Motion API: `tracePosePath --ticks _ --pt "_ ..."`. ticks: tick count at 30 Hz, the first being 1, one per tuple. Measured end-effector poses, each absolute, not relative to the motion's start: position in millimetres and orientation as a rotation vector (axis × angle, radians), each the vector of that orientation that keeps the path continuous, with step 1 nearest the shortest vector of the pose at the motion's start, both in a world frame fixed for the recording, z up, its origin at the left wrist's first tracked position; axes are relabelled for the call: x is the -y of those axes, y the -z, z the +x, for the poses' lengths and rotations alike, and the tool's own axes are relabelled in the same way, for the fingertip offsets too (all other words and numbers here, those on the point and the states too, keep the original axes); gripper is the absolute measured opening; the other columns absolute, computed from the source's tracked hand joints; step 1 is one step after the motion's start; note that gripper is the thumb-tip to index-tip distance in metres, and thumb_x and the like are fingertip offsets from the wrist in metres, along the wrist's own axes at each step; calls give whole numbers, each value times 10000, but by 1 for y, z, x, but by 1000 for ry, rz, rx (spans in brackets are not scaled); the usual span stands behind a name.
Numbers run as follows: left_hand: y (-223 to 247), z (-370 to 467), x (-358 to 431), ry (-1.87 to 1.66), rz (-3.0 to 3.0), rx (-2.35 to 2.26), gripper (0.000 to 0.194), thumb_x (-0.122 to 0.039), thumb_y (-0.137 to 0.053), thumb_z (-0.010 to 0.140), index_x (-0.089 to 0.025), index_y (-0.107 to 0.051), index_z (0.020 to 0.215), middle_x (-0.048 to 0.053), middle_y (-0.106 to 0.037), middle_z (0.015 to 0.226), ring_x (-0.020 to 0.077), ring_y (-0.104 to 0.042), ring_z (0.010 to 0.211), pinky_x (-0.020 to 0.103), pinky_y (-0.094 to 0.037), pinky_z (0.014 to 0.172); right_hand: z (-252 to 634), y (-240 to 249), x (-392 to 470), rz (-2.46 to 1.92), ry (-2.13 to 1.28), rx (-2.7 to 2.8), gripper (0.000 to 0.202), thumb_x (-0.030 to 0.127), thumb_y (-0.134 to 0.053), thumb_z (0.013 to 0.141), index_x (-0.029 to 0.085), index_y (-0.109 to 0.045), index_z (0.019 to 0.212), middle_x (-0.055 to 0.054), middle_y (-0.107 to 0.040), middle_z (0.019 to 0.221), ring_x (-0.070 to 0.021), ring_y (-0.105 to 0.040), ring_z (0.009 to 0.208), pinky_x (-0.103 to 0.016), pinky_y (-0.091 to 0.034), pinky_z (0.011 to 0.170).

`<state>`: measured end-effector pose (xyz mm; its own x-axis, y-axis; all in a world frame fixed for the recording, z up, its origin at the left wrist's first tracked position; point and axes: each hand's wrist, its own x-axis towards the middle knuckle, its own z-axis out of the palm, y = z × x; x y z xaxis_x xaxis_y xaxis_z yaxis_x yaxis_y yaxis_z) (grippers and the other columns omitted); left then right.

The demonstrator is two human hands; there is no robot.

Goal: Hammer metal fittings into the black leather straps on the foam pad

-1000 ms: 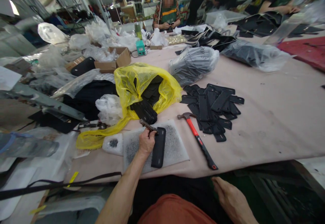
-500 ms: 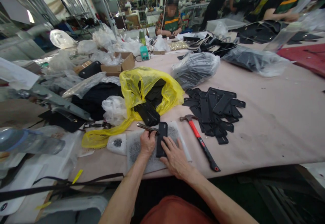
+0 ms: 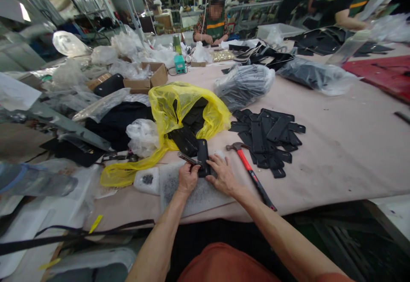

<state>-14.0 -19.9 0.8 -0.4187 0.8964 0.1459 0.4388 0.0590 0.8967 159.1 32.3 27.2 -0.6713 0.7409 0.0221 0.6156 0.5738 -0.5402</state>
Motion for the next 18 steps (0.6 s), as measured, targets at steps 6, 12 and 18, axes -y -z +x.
tracePosePath --ticks 6,12,18 --pt "-4 -13 19 -1328 1375 -1771 178 -246 -573 833 -168 -709 919 70 -745 941 202 -689 899 332 -546 841 150 -24 -36 -1243 -735 2462 542 289 -621 821 227 -502 1346 -96 -417 1480 -311 -253 1402 -608 -96 1112" --pt "-10 -13 18 -1297 1383 -1804 194 -258 -561 843 -176 -711 934 66 -746 944 201 -689 905 339 -549 855 154 -21 -40 -1209 -804 2419 551 224 -607 817 222 -481 1354 -98 -418 1479 -298 -248 1406 -605 -97 1111" --pt "-9 -13 17 -1264 1409 -1796 201 -268 -565 842 -175 -716 936 66 -744 953 202 -684 919 338 -543 873 161 -17 -41 -1189 -844 2401 578 168 -609 781 185 -486 1346 -117 -389 1496 -291 -223 1422 -580 -92 1126"
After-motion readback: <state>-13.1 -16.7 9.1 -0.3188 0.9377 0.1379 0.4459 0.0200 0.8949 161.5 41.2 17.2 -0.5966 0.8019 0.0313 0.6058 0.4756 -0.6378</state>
